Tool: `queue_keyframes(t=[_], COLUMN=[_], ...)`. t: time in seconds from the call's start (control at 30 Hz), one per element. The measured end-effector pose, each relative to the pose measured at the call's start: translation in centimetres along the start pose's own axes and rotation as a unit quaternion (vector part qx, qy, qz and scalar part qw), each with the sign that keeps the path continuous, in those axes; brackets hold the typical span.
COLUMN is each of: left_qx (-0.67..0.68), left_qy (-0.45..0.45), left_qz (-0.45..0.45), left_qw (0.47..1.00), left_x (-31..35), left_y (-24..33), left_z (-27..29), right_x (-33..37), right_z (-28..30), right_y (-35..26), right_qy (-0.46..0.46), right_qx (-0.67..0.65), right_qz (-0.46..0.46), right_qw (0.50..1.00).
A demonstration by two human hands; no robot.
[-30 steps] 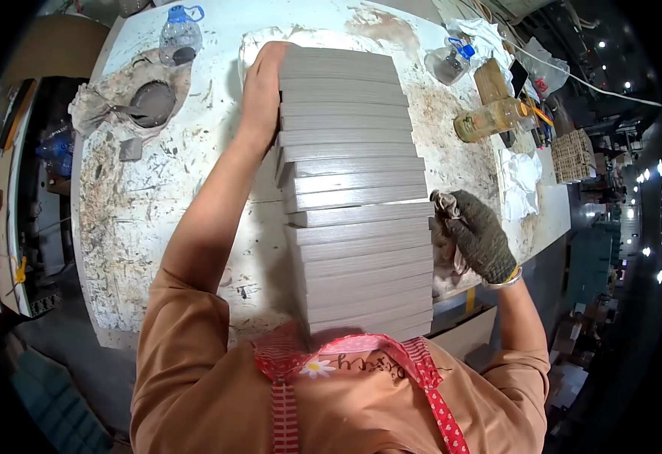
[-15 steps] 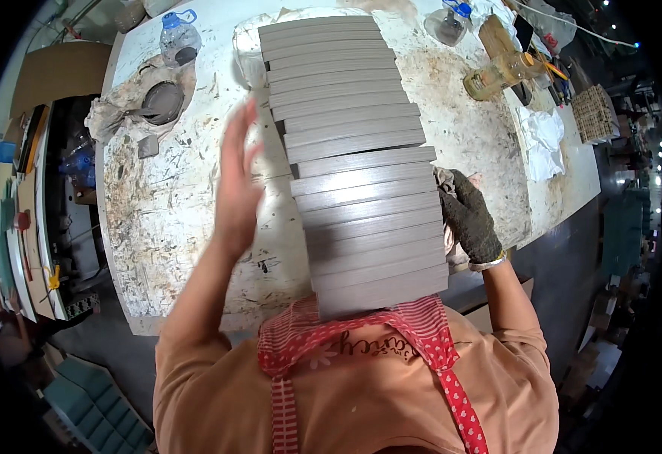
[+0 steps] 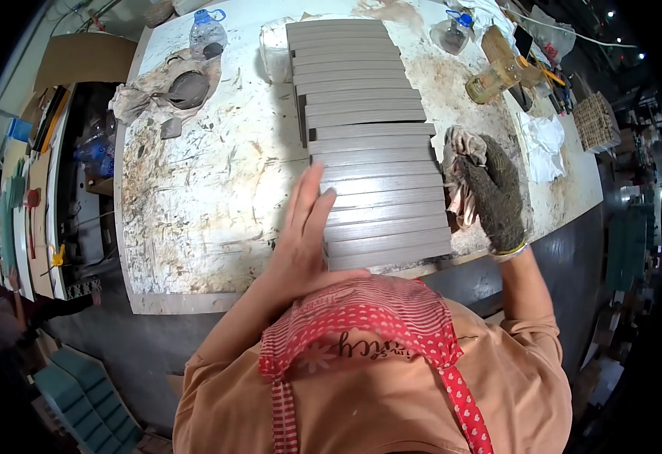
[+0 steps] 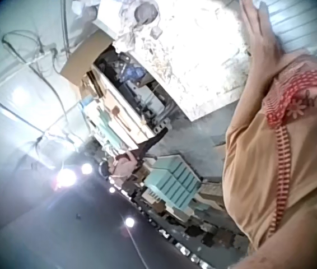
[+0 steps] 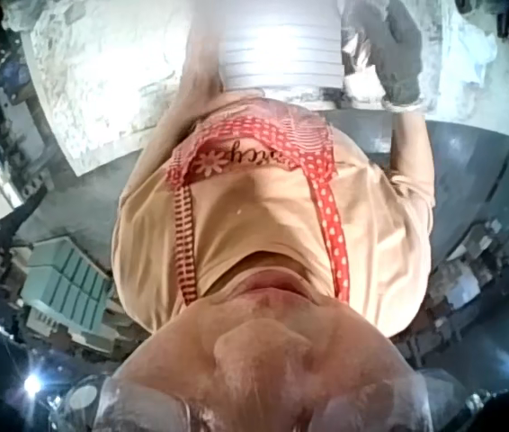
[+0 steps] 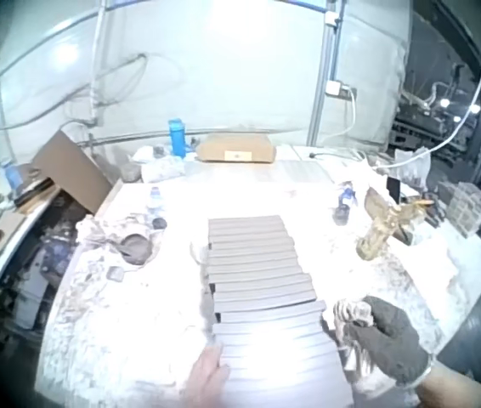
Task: Cleaning or polishing a stack of square tiles with a cloth.
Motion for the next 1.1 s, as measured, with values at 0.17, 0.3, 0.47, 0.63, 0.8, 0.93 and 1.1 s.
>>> queue_keyframes(t=[0.17,0.3,0.47,0.63,0.8,0.93,1.1], left_qx=[-0.018,-0.002,-0.02,0.016,0.026,0.068,-0.037], left_qy=[0.063,0.072,0.059,0.068,0.043,0.035,-0.055], left_qz=[-0.075,-0.092,-0.074,-0.084,-0.07,-0.041,-0.084], left_qw=[0.995,0.993,0.995,0.994,0.996,0.996,0.994], left_x=[0.3,0.2,0.0,-0.3,0.2,0.3,-1.6], left_y=[0.7,0.7,0.5,0.6,0.5,-0.3,0.4], left_z=[0.5,0.4,0.8,0.8,0.6,1.6,1.1], right_x=[-0.6,2.2,2.5,1.4,0.5,-1.5,-0.3], right_z=[-4.4,-11.9,-13.7,-11.8,-12.1,-6.7,-7.4], right_y=[-5.8,-9.4,-9.7,-9.6,-6.8,-5.7,-6.4], right_qy=[-0.193,-0.248,-0.308,-0.226,-0.345,-0.224,-0.246], right_qx=[0.132,0.31,0.324,0.361,0.341,0.213,0.316], right_qz=[0.074,0.356,0.331,0.33,0.125,0.047,0.206], right_qw=[0.969,0.846,0.831,0.842,0.865,0.95,0.893])
Point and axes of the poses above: each hand's wrist, its own x-axis away from the middle knuckle, its own z-axis out of the back of the hand, y = z × x, the point moved 10 cm from there along -x, towards the middle knuckle, and after that the axes turned 10 degrees about y, right-handed, at the moved point
